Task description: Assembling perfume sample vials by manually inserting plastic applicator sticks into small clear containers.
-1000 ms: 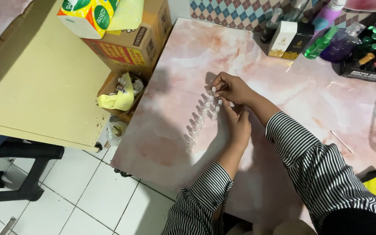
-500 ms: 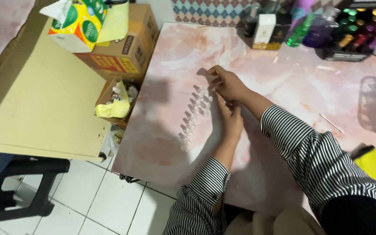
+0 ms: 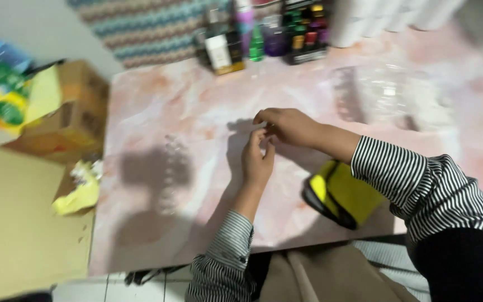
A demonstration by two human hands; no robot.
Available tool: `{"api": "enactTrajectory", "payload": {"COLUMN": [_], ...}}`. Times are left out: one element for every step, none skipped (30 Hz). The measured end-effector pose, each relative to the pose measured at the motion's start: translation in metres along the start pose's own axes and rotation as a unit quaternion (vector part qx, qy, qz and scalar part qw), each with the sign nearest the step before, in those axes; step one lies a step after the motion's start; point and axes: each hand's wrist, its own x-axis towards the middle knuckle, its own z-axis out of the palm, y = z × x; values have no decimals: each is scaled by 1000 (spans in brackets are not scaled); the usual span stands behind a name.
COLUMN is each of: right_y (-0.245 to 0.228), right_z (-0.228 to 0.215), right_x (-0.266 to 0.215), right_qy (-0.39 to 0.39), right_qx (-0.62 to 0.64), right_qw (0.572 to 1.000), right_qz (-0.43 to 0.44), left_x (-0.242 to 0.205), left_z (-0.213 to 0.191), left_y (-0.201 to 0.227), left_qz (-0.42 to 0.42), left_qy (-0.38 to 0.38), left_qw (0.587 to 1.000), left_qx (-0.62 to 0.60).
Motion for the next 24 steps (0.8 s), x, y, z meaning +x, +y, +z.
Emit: {"api": "enactTrajectory", "payload": {"right_y": [-2,-4,-8,0,7,15,30,44,58,67,75,85,107,130,153,163,173,184,176,168,160,170,180,189], "right_z": [-13,-25,-36,-41,-45,-48,-55,-61,-68,-79,-89,-99,-102,-105,-108,-109,-111,-112,-116,-119,-123,-115,-106,-97], "right_x": [-17,-30,-42,-57,-72,-84,-97,-110,-122,-133,-145,-155,-166,-176,-185,-188,-190,-193,-185,-178,-171,-169,-167,-164], "right_qy": [9,22,34,37,61,85,88,108,128,130,142,154,157,152,147,150,113,75,78,67,57,57,57,57], "right_qx": [-6,-53,-101,-106,-126,-145,-149,-128,-107,-109,-96,-81,-82,-110,-137,-137,-155,-172,-172,-176,-181,-181,-210,-239], "right_qw": [1000,998,993,993,990,986,985,986,985,985,980,970,969,959,946,945,940,932,932,937,941,941,937,932], "right_qz": [15,-13,-42,-33,-25,-19,-15,10,34,37,106,172,173,214,255,255,282,310,310,295,281,280,273,266], "left_x": [-3,-5,-6,-8,-10,-11,-11,-12,-12,-11,-9,-7,-5,-2,2,3,5,6,10,12,15,16,17,17], "left_z": [13,24,34,45,56,65,75,83,91,100,110,119,130,141,151,160,169,178,179,180,181,185,188,190], "left_y": [11,22,32,41,50,58,72,85,98,105,111,117,119,120,122,124,125,127,138,149,160,159,158,156], "left_qz": [7,20,34,38,56,75,79,97,114,117,151,187,190,225,260,263,237,208,210,172,133,133,131,129], "left_qy": [-16,-25,-33,-41,-48,-52,-57,-78,-99,-103,-118,-131,-133,-138,-142,-143,-181,-218,-218,-256,-293,-292,-284,-276], "left_qw": [1000,999,999,998,997,995,994,991,986,986,980,973,972,964,955,954,952,944,943,938,930,930,931,932], "left_qx": [-7,-4,-2,-7,-26,-43,-46,-55,-64,-66,-51,-36,-36,-21,-5,-4,66,136,137,159,180,181,188,196]}}
